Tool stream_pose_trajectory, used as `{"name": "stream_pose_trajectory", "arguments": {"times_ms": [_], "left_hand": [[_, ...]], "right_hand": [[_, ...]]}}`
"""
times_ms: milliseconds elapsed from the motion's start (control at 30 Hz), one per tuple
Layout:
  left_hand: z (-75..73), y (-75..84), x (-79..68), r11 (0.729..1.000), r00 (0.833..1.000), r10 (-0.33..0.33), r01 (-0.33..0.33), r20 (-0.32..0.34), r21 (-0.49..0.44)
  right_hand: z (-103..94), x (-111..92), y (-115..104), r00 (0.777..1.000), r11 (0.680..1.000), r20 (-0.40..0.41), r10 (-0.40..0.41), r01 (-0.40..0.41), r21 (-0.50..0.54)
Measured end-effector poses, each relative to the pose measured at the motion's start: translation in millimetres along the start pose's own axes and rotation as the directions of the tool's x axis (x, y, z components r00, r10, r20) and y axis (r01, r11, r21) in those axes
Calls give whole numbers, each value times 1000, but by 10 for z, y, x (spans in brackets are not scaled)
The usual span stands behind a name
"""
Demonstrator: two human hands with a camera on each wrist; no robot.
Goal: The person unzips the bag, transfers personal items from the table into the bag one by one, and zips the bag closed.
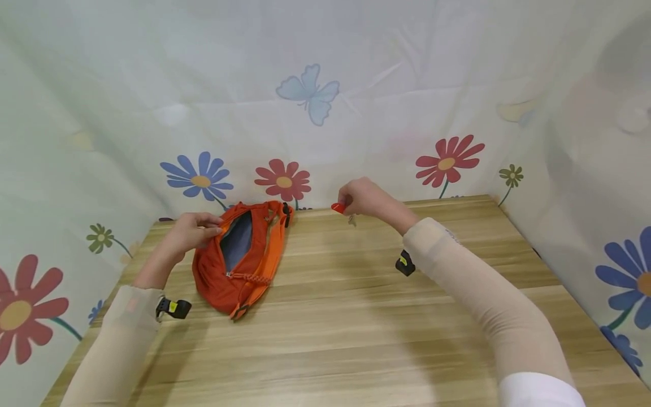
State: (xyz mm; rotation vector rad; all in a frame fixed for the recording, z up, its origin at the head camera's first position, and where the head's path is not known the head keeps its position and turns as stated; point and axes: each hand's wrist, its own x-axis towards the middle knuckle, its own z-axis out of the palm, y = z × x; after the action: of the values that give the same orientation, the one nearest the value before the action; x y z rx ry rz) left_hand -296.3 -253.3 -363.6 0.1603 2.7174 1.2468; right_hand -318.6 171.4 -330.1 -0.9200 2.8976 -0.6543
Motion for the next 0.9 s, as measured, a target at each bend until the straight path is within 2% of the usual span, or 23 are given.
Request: {"name": "stream_pose_trajectory", "arguments": {"times_ms": [367, 567, 900], "left_hand": [[-5, 11, -39, 1000, 1000, 3, -3, -14, 4], [1, 9, -29, 1000, 1000, -5, 4, -7, -13], [-3, 16, -30, 1000, 1000, -11, 11, -6, -6]], "right_hand": [[46, 150, -159, 1000, 1000, 10, -6, 6, -4], [91, 221, -292, 1000, 999, 19, 3, -4, 43], [229, 389, -506, 998, 994, 0, -64, 63, 87]]}}
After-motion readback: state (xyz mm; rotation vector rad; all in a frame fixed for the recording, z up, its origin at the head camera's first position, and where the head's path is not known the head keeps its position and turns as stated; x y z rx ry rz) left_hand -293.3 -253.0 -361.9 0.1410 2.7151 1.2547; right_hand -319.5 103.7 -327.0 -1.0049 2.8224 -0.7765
